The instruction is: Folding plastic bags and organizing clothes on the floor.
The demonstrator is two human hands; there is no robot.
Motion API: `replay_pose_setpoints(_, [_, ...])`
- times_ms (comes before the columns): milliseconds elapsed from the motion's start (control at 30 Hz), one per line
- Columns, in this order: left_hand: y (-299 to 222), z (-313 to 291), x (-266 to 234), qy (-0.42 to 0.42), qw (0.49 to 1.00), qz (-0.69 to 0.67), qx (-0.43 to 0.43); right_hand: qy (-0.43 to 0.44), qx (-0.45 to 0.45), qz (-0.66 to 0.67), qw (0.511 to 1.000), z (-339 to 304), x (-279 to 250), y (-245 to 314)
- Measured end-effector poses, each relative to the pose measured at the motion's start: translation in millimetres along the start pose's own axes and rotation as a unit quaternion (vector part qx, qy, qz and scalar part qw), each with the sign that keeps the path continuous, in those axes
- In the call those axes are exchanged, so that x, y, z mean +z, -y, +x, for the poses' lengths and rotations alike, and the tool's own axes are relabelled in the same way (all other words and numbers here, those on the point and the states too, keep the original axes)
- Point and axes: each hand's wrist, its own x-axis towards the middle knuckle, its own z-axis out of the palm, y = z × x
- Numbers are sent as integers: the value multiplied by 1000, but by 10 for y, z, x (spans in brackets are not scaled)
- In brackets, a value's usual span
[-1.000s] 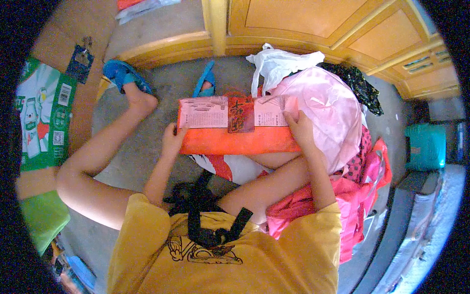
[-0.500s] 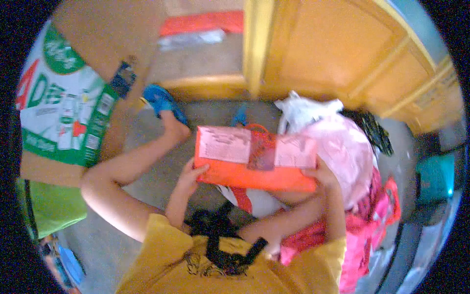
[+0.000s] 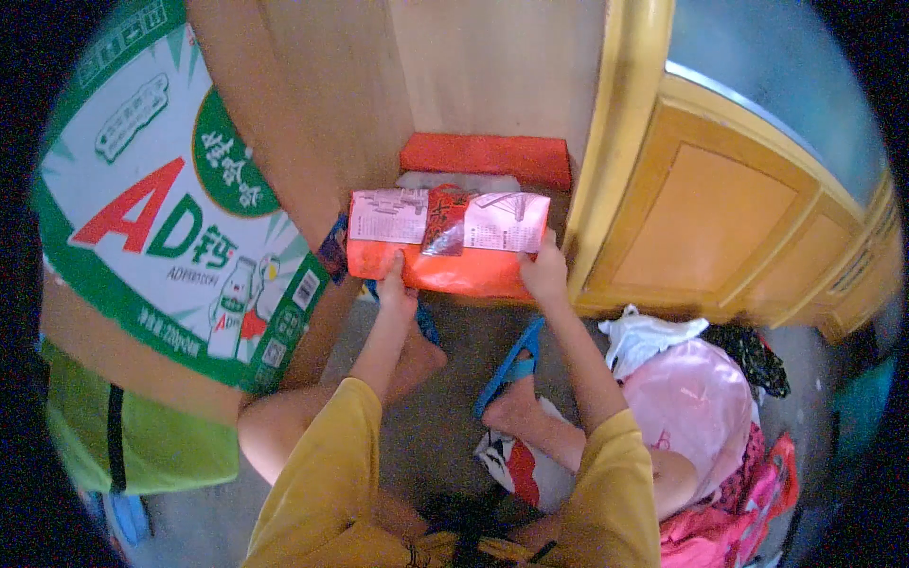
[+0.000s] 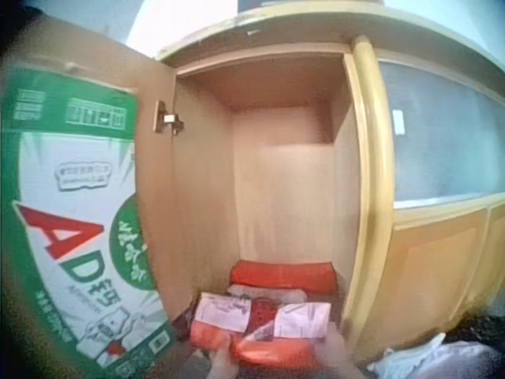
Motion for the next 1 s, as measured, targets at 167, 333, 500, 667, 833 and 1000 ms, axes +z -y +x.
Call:
replay_pose_setpoints(167, [182, 221, 183, -79, 994, 72, -4, 107, 144, -164, 970, 575, 346, -472])
replay_pose_setpoints(333, [60, 204, 45, 122, 896, 424, -43, 88, 189, -99, 973, 738, 559, -998])
replay_pose_setpoints(500, [-58, 423, 528, 189, 486, 714, 467, 71, 101, -153, 981, 635, 510, -837])
replay_pose_setpoints(667, [289, 1123, 418, 222, 397, 830, 322, 103, -82, -534, 835, 579, 824, -488])
replay_pose_setpoints(833, [299, 1315, 261, 266, 400, 816, 322, 124, -113, -417, 893, 481, 1025, -644])
replay_pose_setpoints(1000, [0, 1092, 136, 300, 354, 834, 299, 150, -73, -413, 895, 478, 868, -756])
